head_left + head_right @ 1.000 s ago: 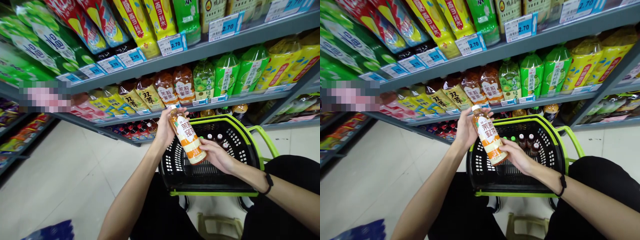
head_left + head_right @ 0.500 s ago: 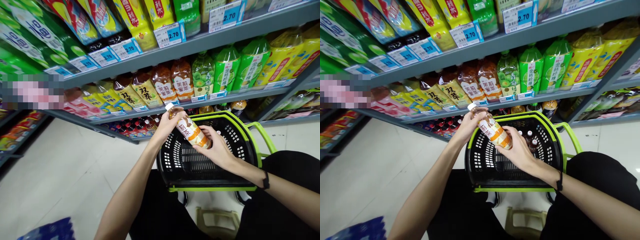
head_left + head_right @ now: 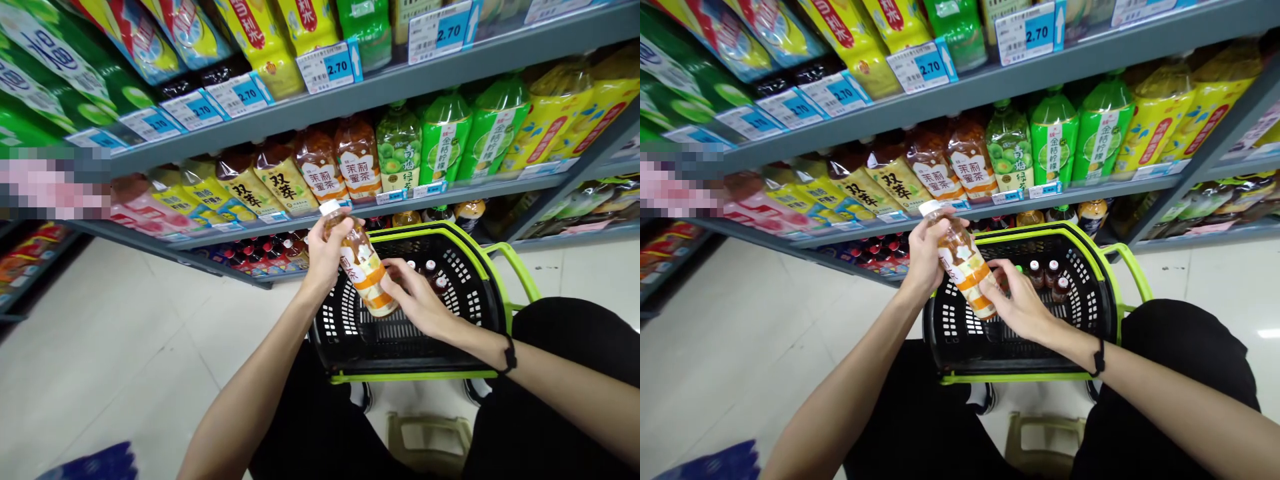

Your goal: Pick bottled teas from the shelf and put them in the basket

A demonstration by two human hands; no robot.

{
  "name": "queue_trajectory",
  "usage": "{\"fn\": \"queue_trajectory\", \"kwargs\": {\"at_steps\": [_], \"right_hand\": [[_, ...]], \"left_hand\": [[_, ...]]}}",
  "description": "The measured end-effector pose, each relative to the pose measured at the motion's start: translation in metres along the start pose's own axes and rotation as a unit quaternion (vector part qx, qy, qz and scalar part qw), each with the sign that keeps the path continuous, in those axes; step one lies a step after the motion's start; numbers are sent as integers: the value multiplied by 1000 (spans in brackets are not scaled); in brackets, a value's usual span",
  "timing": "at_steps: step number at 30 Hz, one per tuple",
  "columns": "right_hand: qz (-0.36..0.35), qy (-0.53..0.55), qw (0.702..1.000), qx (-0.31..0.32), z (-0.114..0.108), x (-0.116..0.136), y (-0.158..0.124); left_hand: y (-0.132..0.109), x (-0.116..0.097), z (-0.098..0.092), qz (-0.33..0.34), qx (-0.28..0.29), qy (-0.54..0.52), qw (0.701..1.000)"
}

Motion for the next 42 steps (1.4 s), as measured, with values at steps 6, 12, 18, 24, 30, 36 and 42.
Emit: {"fn": "queue_trajectory", "kwargs": {"at_steps": [6,12,18,24,30,36,42], "right_hand": [[162,210,958,105,14,-3,1],[117,223,965,73,11,-7,1],[33,128,991,24,3,-9,2],[-10,47,998,-29,-18,5,9],[-220,-180,956,-66,-26,39,-3],[-307,-277,908,-69,-27,53,-10],[-240,-221,943,-66,-28,47,-4]], "left_hand": [[8,9,0,-108,10,-100,989],[11,7,-3,-125,34,-137,982],[10,-3,-6,-115,43,-161,979],[11,-5,-10,-120,39,-184,975],[10,-7,-9,-115,38,-203,972],[9,-7,-8,-119,32,-176,977],[9,-7,-10,-105,36,-146,983]]}}
Point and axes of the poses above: each hand's wrist, its own y-axis towards the middle knuckle, its own z-axis out of the palm, x = y × z, the point moved 6 cm from there along y, towards the middle knuckle, and after that the axes turned 13 degrees about y, right-handed, at the moved point
